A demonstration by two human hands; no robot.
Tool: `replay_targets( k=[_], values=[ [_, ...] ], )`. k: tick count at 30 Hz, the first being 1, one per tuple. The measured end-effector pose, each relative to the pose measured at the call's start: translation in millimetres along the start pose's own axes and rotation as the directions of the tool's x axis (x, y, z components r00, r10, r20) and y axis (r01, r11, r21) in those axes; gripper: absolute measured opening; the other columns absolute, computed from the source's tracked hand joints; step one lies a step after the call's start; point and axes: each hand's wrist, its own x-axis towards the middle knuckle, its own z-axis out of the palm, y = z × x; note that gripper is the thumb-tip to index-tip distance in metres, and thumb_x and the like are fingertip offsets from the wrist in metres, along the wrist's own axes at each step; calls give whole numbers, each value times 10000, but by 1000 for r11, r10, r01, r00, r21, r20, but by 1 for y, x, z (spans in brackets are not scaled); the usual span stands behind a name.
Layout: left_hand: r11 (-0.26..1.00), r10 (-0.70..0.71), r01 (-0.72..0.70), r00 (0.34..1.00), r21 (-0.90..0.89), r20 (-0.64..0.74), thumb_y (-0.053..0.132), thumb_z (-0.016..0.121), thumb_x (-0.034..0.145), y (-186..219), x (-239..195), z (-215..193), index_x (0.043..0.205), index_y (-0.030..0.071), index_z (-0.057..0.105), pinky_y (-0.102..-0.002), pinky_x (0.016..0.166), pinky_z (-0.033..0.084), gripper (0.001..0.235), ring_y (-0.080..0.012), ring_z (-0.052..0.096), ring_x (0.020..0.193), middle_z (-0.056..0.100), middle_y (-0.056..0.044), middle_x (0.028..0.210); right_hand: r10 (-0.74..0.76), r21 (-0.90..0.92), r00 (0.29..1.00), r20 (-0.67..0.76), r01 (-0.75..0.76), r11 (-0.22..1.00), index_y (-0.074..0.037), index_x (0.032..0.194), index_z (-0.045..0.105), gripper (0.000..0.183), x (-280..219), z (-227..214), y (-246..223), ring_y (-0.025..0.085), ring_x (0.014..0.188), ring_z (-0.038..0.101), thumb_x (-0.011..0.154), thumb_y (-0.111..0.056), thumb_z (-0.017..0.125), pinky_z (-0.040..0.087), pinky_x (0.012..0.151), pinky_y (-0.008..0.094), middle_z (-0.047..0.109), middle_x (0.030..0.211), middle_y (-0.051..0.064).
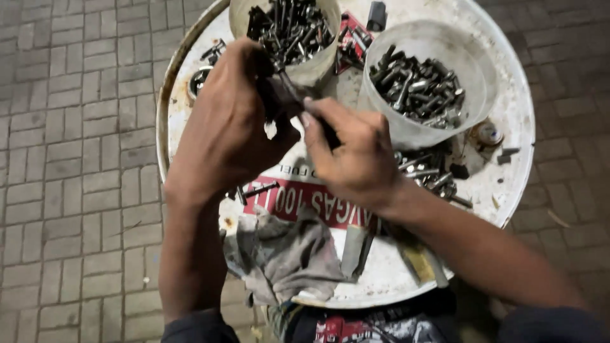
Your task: The person cleans metal screws by rubbing them with a small abrasive block. They pick up screws from a container, rub the surfaces, and place the cleaned items into a separate container. The person repeats this process for several screws throughout the video.
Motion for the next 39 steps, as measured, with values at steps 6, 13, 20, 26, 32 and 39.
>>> replay_targets(
  k=[6,13,20,26,32,39],
  values=[
    [1000,15,-15,1000,-24,-10,-76,657,899,4,6,0,1185,-8,287,-477,720,456,473,-332,504,842,518,-206,959,8,9,1000,18,-8,1000,75,1067,683,165,9,-4,9,169,570,621,1027,-13,550,498,469,299,725,864,138],
    [1000,-6,7,1000,30,-23,24,797,875,2,5,1,1154,-58,364,-456,746,460,522,-350,527,853,474,-214,1007,160,21,981,110,-163,986,5,974,701,201,5,0,29,125,452,501,1034,-106,544,358,337,290,681,722,66],
    [999,8,-8,1000,35,-21,18,728,935,1,4,7,1185,-10,301,-431,754,508,496,-303,527,854,532,-193,998,85,75,996,40,-88,993,58,1002,682,156,6,-3,22,162,540,624,1016,-41,563,472,409,291,726,813,131],
    [1000,-23,23,997,1,-78,51,693,972,5,6,14,1201,-5,288,-449,736,498,468,-332,531,870,529,-221,1004,29,94,1000,10,-29,995,82,1037,666,167,7,-3,16,180,572,642,1034,-16,531,515,416,254,708,849,159],
    [998,-44,48,995,34,-95,120,658,965,11,8,14,1161,7,304,-480,696,490,420,-332,500,861,482,-208,1003,91,89,995,40,-94,992,66,1022,664,163,7,-10,13,194,613,682,1036,-35,537,549,465,267,710,837,145],
    [992,-122,122,992,-18,-32,130,699,1001,12,6,7,1188,33,247,-448,766,544,499,-315,510,911,530,-218,999,218,123,969,113,-231,965,29,999,679,138,8,-5,30,134,487,519,1024,-37,560,405,323,253,682,813,110]
  ],
)
